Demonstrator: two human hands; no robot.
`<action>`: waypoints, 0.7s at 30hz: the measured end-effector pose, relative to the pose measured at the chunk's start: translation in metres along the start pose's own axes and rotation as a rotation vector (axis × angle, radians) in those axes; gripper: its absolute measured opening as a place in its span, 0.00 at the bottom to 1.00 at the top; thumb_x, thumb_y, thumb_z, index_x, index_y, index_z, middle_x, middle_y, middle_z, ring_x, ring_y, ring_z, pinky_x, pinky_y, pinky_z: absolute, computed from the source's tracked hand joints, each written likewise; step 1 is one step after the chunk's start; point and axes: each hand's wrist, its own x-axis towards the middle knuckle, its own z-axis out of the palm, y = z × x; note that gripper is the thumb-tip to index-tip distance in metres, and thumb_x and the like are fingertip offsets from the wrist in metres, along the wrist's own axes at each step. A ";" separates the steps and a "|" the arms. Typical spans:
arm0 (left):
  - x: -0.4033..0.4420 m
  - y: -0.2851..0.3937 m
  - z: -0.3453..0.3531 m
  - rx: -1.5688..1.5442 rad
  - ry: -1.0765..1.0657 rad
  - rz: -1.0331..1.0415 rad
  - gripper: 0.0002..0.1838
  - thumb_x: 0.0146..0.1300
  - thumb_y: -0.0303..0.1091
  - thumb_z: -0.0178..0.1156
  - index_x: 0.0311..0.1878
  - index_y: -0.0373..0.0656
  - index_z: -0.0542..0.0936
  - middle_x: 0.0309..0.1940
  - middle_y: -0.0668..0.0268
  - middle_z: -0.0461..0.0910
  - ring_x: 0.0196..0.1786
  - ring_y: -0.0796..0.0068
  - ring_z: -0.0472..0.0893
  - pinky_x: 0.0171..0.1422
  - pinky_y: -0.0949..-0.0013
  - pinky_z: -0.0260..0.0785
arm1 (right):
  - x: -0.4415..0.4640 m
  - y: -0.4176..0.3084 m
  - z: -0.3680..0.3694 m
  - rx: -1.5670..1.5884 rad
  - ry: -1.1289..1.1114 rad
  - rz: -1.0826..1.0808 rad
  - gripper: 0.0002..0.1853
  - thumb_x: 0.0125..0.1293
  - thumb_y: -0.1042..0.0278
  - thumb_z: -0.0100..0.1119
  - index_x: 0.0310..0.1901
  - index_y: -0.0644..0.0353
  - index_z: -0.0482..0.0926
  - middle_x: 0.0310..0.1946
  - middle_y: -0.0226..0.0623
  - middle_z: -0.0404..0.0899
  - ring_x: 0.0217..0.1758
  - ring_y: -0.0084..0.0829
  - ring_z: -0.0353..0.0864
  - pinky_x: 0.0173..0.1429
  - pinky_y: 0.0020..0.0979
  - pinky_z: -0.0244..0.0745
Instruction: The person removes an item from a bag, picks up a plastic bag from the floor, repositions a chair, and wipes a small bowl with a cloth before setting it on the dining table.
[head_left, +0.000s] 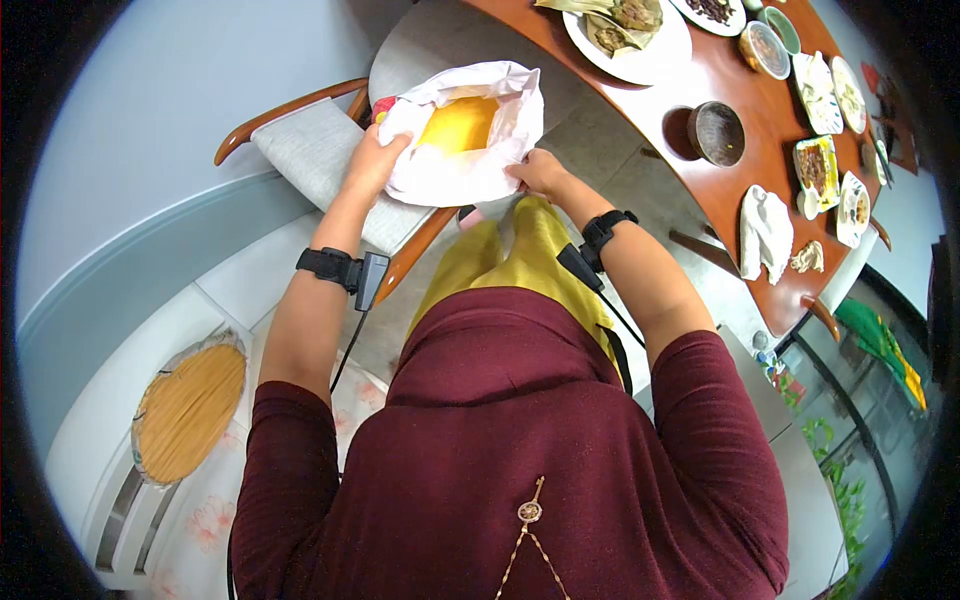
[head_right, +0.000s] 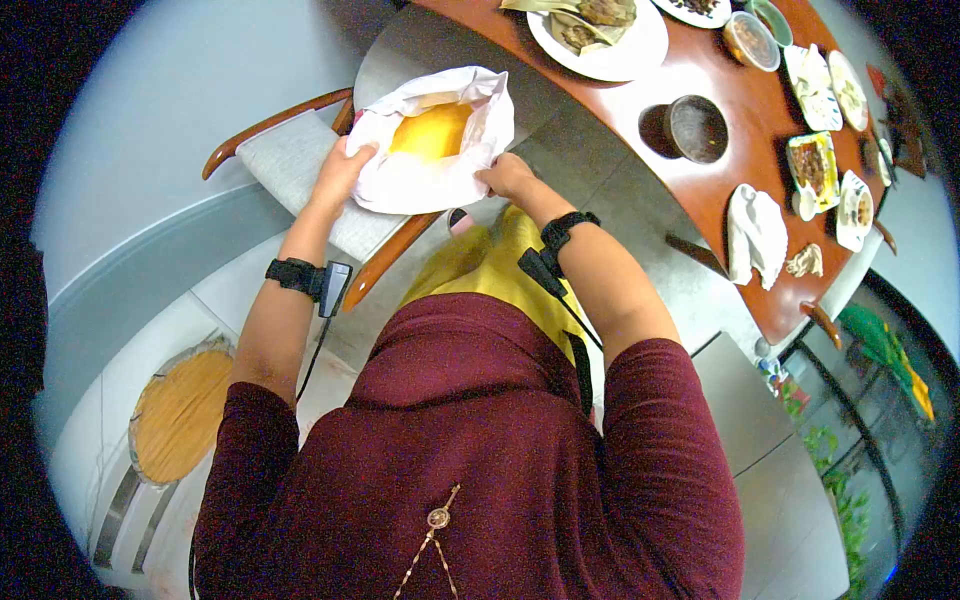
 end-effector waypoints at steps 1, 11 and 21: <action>0.002 -0.003 0.000 -0.001 0.003 0.000 0.27 0.54 0.43 0.60 0.51 0.32 0.69 0.43 0.51 0.77 0.44 0.65 0.78 0.49 0.68 0.68 | 0.002 0.004 0.002 0.028 0.006 -0.007 0.16 0.53 0.62 0.60 0.31 0.71 0.78 0.23 0.41 0.79 0.23 0.30 0.79 0.30 0.30 0.73; 0.007 0.015 -0.002 0.062 0.072 0.043 0.28 0.55 0.46 0.59 0.52 0.34 0.70 0.43 0.51 0.78 0.45 0.62 0.78 0.49 0.67 0.68 | -0.015 -0.015 -0.005 -0.172 0.124 -0.006 0.14 0.50 0.61 0.57 0.29 0.66 0.81 0.23 0.42 0.81 0.27 0.33 0.82 0.37 0.33 0.75; 0.030 0.021 0.005 0.225 0.086 -0.026 0.33 0.53 0.52 0.58 0.54 0.34 0.70 0.46 0.47 0.76 0.50 0.54 0.77 0.54 0.63 0.67 | 0.011 0.000 -0.018 -0.065 0.037 0.029 0.17 0.50 0.60 0.59 0.30 0.70 0.79 0.24 0.45 0.81 0.26 0.33 0.82 0.34 0.32 0.75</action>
